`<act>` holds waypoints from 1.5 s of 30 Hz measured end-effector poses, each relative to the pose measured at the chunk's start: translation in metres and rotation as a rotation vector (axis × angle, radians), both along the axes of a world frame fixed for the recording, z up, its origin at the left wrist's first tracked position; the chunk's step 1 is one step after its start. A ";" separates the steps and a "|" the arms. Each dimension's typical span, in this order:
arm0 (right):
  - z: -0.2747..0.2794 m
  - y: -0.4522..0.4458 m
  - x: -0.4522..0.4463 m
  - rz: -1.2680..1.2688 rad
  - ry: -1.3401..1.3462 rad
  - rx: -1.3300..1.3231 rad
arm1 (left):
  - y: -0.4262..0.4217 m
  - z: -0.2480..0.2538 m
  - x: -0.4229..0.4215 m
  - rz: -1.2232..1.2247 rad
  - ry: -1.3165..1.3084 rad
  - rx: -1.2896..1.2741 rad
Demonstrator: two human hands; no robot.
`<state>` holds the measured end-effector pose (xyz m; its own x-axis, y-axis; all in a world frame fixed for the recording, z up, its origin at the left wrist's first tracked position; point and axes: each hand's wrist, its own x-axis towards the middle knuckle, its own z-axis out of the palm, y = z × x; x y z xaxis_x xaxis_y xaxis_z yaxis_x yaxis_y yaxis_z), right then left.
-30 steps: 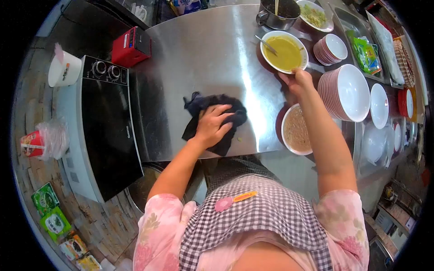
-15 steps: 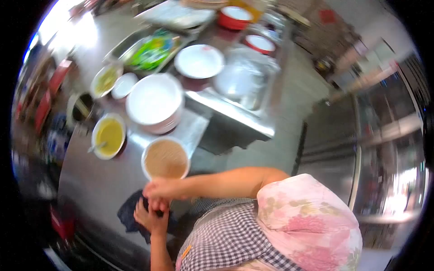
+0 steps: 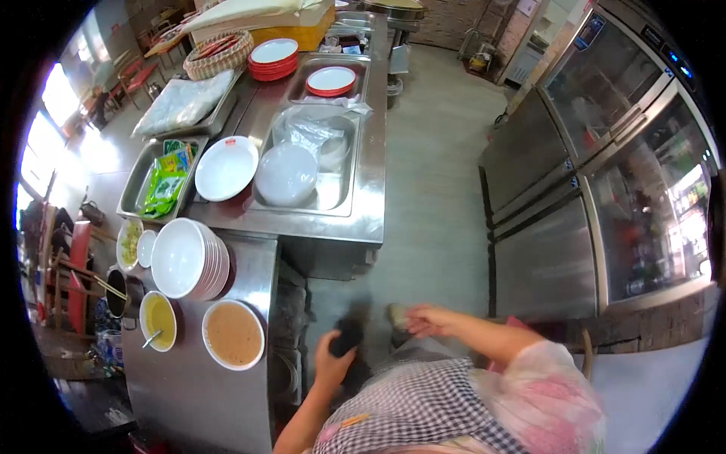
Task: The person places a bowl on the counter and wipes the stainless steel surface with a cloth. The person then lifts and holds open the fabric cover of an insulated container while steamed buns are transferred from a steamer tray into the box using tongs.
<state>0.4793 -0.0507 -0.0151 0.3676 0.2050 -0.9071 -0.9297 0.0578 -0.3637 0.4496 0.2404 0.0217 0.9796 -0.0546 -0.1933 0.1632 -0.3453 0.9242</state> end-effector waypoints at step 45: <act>-0.081 -0.731 0.643 -0.394 0.024 -0.513 | -0.653 0.031 1.006 0.329 0.363 -0.984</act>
